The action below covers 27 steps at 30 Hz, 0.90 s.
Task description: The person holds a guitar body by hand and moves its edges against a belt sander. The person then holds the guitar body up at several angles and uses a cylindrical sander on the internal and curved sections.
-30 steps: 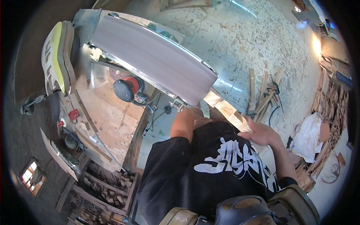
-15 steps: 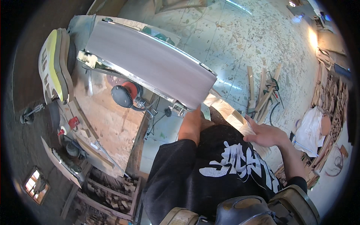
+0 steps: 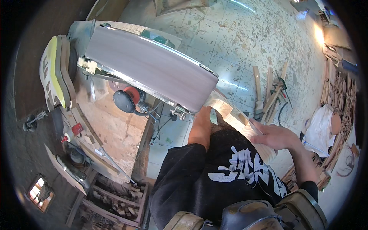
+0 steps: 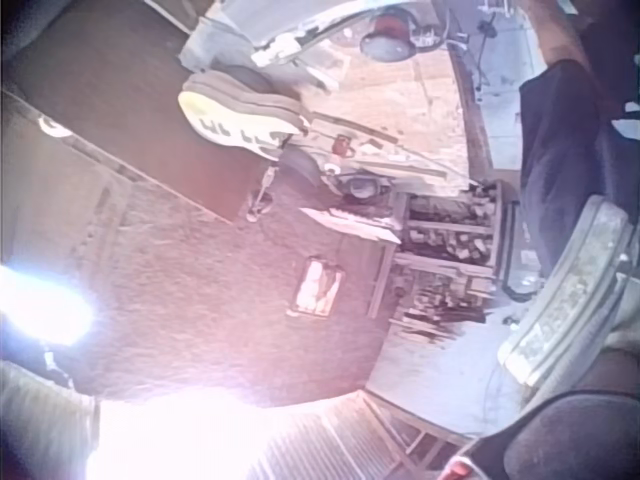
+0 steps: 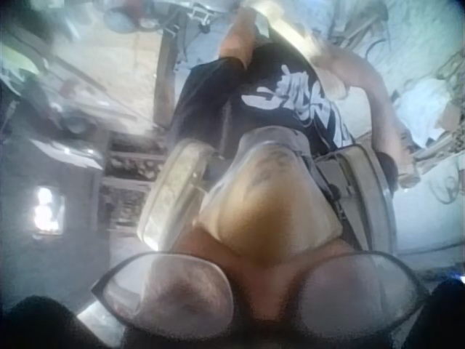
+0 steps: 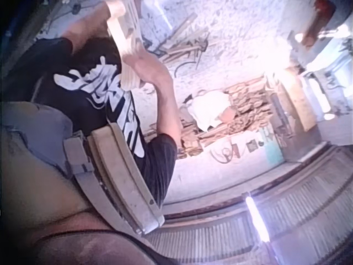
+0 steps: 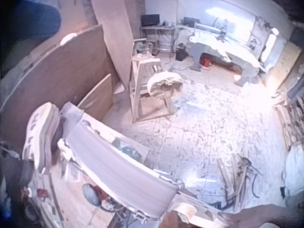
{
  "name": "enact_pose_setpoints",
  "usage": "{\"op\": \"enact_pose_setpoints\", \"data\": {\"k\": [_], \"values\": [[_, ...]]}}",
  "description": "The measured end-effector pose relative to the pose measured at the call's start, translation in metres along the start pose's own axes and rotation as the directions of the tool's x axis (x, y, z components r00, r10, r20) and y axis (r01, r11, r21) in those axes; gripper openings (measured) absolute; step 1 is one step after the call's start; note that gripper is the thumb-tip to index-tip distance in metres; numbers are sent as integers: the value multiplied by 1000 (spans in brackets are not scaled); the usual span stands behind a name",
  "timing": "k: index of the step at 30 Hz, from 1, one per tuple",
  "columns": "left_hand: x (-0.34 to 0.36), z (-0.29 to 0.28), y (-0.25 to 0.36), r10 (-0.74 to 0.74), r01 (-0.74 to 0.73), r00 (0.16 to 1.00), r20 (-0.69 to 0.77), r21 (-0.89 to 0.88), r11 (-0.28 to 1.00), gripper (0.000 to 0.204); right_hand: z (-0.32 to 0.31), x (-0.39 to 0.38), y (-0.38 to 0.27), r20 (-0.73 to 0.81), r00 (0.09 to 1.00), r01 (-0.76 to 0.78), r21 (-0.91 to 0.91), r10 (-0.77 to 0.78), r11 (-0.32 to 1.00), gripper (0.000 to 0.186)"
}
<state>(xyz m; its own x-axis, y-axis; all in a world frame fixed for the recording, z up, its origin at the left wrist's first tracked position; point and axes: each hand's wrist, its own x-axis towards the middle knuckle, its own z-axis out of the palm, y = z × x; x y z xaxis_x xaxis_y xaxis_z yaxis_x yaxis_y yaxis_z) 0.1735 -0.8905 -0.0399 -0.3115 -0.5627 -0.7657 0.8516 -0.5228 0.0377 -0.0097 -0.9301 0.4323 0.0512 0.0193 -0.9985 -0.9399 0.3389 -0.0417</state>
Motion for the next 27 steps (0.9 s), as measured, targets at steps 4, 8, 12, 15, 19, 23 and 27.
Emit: {"op": "enact_pose_setpoints", "data": {"k": [4, 8, 12, 15, 19, 23, 27], "values": [[3, 0, -3, -6, 6, 1000, 4, 12, 1000, 52, -8, -14, -14, -10, 1000, 14, 47, -14, 999, 87], [12, 4, -9, -15, 14, 1000, 21, 23, 1000, 52, -3, -6, -7, -34, 996, 92, 171, -87, 981, 87], [15, 8, -16, -22, 21, 999, 40, 25, 999, 52, -3, -3, -8, -36, 996, 82, 163, -77, 983, 88], [15, 7, -21, -19, 18, 999, 49, 11, 1000, 52, 14, 10, 22, -68, 990, 132, 192, -122, 972, 90], [20, 17, -36, -35, 34, 996, 88, 11, 999, 53, 60, 32, 87, -217, 958, 232, 199, -188, 952, 88], [20, 26, -47, -3, 4, 993, 120, -9, 1000, 53, 81, 22, 106, -217, 964, 243, 485, -154, 840, 90], [18, 39, -49, 20, -14, 990, 141, -45, 999, 53, 98, 20, 134, -180, 977, 203, 591, -118, 780, 93]]}}
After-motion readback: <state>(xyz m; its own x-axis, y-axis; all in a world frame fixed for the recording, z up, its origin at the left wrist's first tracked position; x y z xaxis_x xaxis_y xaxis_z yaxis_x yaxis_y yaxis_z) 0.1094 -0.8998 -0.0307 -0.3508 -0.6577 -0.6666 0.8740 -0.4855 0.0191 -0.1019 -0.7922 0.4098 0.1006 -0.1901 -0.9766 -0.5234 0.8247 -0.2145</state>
